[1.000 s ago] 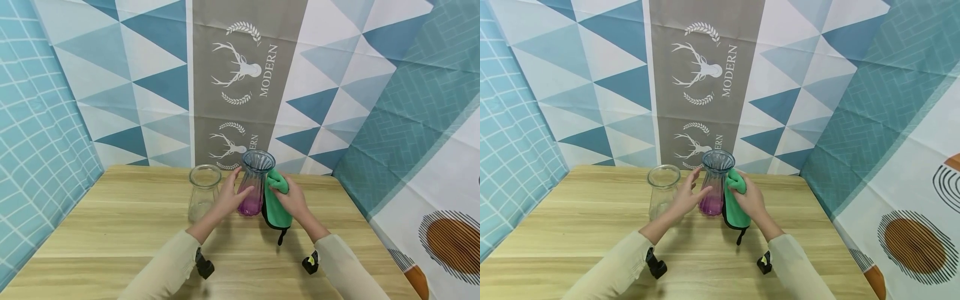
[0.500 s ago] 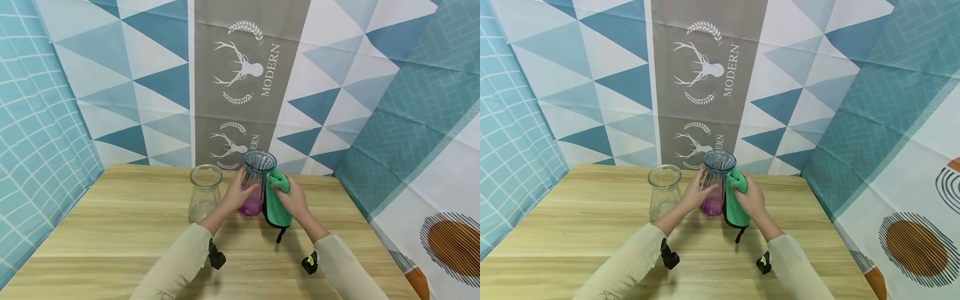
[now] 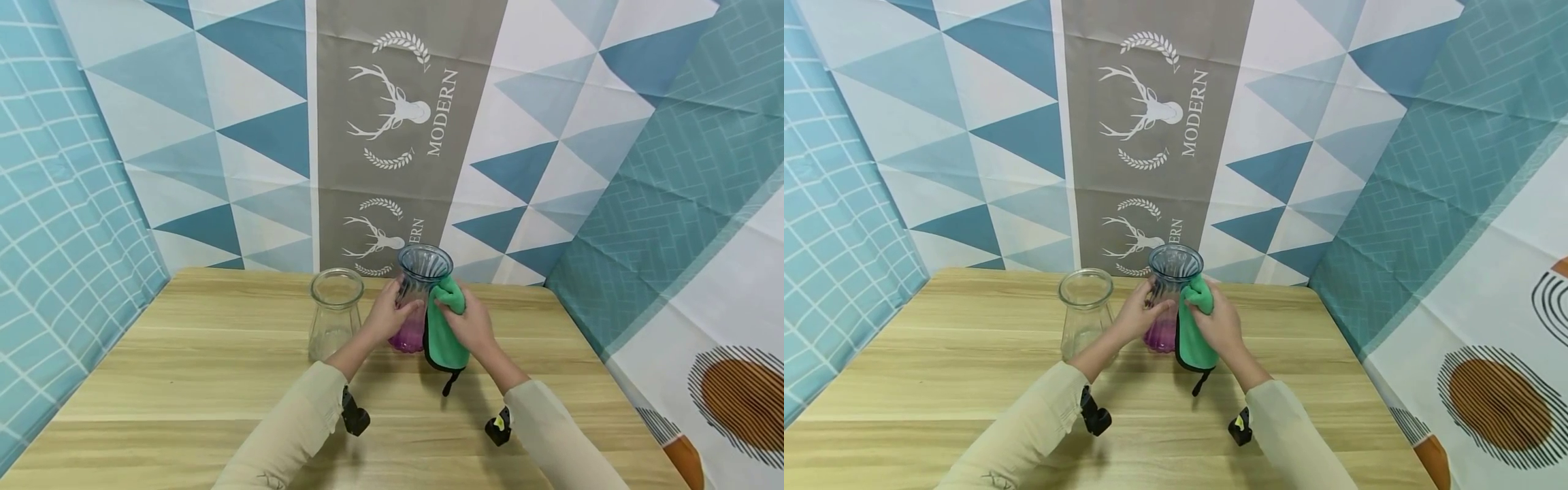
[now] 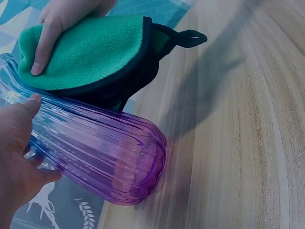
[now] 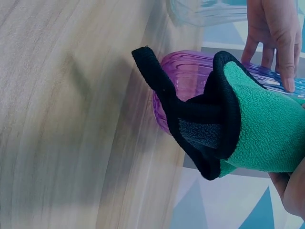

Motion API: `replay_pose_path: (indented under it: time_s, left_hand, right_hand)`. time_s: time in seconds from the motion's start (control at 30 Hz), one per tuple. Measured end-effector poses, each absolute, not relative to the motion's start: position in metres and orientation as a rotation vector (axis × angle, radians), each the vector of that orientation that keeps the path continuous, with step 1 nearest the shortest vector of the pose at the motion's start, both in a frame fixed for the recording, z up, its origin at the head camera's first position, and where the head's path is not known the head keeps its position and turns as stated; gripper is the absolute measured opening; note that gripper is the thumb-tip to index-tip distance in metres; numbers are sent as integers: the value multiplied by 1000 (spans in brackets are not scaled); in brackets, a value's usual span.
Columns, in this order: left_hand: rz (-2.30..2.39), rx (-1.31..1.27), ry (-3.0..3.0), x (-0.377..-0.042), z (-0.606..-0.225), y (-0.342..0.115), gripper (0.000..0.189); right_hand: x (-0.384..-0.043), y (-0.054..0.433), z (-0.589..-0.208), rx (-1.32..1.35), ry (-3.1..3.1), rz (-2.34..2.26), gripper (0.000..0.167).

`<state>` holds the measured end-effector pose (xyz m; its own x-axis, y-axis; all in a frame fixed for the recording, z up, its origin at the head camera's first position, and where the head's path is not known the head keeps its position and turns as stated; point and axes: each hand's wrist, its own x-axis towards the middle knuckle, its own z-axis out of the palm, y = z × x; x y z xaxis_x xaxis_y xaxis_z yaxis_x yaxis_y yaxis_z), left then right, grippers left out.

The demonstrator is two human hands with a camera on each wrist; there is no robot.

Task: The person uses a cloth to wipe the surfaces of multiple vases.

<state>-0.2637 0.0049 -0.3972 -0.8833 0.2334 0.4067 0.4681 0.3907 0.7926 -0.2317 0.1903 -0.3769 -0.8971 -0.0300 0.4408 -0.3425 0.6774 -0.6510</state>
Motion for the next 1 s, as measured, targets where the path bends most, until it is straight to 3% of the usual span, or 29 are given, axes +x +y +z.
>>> replay_pose_path:
  time_s: [0.4, 1.0]
  left_hand:
    - [-1539, -568, -2482, -261, -393, 5, 72]
    - [-1564, -559, -2513, -259, -392, 3, 74]
  right_hand:
    - [-229, 186, -389, 253, -2563, 1040, 45]
    - [-232, 193, -424, 183, -2700, 1005, 51]
